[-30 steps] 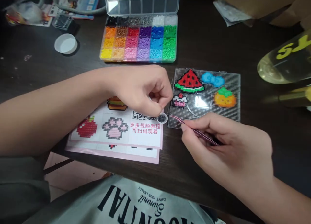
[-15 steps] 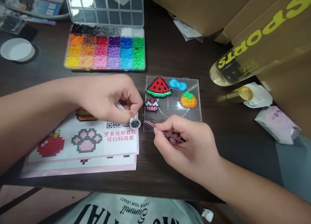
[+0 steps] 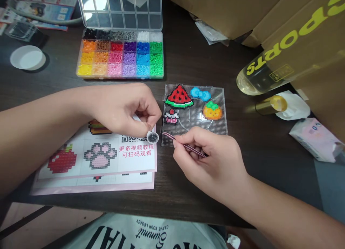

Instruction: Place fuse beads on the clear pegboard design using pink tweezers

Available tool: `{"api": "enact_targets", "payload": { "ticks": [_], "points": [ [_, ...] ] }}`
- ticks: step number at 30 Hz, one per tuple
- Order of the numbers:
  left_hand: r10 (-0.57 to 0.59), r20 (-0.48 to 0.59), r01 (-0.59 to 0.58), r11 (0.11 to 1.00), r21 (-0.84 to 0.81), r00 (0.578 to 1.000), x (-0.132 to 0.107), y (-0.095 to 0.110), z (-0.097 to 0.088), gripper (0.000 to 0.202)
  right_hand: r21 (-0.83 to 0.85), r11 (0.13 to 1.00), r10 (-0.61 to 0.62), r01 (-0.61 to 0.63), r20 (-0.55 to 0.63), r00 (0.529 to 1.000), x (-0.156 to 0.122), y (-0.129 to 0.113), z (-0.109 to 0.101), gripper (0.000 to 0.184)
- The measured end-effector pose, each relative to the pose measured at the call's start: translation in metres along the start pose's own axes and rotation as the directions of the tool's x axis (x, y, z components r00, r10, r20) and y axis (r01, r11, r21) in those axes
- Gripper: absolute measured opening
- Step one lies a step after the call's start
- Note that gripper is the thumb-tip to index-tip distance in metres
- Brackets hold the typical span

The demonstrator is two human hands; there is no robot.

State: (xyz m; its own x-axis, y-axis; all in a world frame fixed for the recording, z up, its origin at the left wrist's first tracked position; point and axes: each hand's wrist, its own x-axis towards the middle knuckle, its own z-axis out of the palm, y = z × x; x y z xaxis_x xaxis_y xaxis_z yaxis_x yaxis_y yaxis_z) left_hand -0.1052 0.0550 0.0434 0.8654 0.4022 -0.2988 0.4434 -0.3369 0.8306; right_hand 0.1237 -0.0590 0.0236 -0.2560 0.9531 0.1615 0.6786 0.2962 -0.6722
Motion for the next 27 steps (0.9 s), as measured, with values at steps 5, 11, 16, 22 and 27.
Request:
{"api": "enact_targets", "payload": {
  "ticks": [5, 11, 16, 22, 27],
  "points": [
    [-0.025, 0.007, 0.025, 1.0, -0.006, 1.0, -0.0003, 0.0013, 0.0, 0.023, 0.003, 1.0, 0.015, -0.015, -0.005, 1.0, 0.0, -0.0016, -0.0017, 0.012],
    [0.003, -0.008, -0.003, 1.0, -0.026, 1.0, 0.0008, -0.0021, 0.0011, 0.021, 0.021, 1.0, 0.0, 0.0, -0.038, 0.999, -0.0026, -0.0061, -0.0012, 0.012],
    [0.029, -0.008, -0.029, 1.0, -0.005, 1.0, 0.0007, -0.003, 0.0009, 0.021, 0.025, 0.999, -0.031, 0.032, -0.007, 0.999, -0.0027, -0.0069, -0.0004, 0.013],
    [0.016, -0.01, -0.015, 1.0, 0.021, 1.0, 0.0012, -0.0019, 0.0015, 0.022, 0.013, 0.999, -0.04, 0.04, 0.003, 0.999, -0.0011, -0.006, 0.0009, 0.013],
    [0.022, -0.006, -0.022, 0.999, 0.029, 1.0, 0.0005, -0.0015, 0.0008, 0.022, 0.002, 0.999, -0.038, 0.038, 0.006, 0.999, -0.0003, -0.0073, 0.0014, 0.011]
  ]
}}
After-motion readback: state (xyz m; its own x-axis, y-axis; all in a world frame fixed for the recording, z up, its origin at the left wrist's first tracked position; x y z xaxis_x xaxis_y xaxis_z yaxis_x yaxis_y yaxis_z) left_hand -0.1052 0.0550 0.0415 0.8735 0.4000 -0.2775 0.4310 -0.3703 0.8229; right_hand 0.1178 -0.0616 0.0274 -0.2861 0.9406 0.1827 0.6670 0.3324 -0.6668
